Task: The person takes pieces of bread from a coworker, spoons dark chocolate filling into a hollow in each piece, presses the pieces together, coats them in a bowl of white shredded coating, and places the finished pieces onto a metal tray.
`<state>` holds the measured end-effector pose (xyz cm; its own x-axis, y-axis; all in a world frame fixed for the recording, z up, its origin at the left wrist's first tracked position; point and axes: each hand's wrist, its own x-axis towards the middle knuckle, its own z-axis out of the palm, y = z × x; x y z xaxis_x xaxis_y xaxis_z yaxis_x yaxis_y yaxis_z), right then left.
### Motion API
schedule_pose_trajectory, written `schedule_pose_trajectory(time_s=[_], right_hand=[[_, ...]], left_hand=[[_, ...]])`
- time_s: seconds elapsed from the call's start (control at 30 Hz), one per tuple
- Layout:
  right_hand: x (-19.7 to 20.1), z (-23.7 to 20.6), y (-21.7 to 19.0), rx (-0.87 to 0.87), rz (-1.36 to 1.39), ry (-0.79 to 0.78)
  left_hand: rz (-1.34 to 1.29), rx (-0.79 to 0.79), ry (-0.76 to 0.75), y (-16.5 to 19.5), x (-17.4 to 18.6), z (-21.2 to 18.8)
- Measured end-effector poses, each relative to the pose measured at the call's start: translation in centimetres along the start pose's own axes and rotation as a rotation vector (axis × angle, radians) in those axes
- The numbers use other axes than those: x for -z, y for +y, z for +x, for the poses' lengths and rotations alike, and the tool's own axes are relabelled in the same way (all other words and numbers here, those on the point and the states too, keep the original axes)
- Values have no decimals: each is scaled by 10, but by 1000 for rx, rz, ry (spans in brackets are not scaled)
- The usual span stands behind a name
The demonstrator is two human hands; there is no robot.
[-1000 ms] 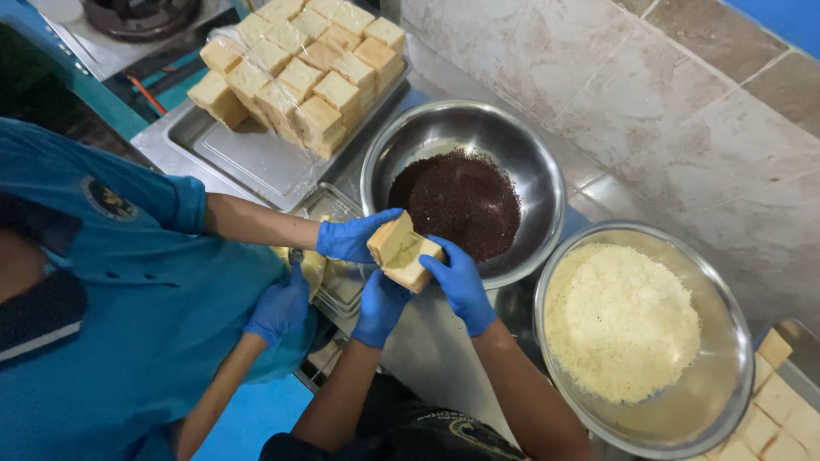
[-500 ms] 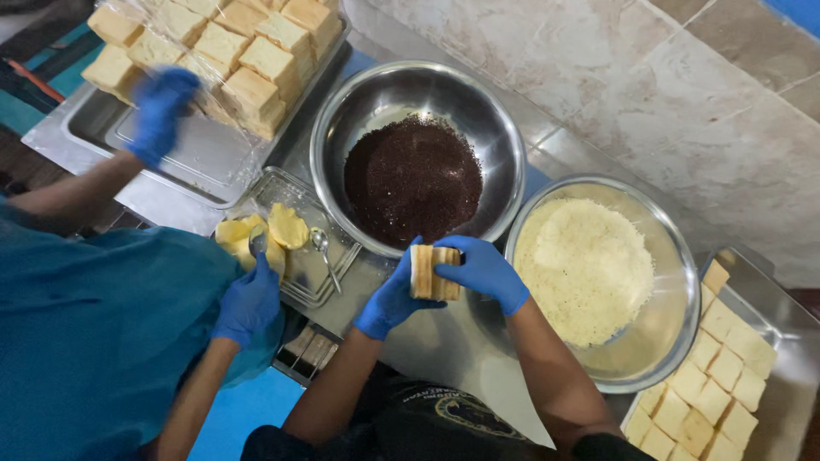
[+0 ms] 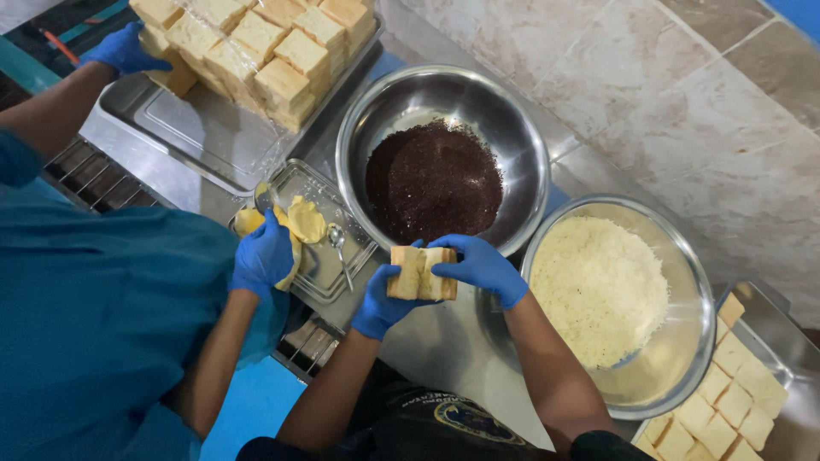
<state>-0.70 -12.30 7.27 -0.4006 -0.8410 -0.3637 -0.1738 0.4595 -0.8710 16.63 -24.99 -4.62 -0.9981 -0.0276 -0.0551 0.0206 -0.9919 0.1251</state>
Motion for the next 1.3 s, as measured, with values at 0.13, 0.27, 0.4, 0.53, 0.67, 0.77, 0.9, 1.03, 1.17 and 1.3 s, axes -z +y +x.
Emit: schedule_pose_trajectory(time_s=[0.13,0.27,0.4,0.53,0.67,0.77,0.9,1.03,1.17,1.3], right_hand=[[-6,9,0,23,-138,6],[10,21,15,156,-114,-66],[38,50,53,-175,60,83],[25,81,93,-66,-553,117],[13,99,96,259,-669,151],[10,107,90,138,-649,19],[-4,110,77,230,-652,32],[-12,116,77,169,-611,-40],[-1,117,85,-47,-549,-60],[19,110,80,-274,28,-130]], left_hand=[[92,-25,102,-4,0,1],[78,-85,153,0,-1,0],[169,-152,251,22,-1,-4],[169,-252,287,43,-4,-5],[134,-305,222,55,-12,-4],[160,-277,210,64,-20,-1],[209,-220,315,70,-28,6],[262,-180,426,70,-27,23],[312,-266,379,66,-22,42],[416,-223,515,63,-22,62]])
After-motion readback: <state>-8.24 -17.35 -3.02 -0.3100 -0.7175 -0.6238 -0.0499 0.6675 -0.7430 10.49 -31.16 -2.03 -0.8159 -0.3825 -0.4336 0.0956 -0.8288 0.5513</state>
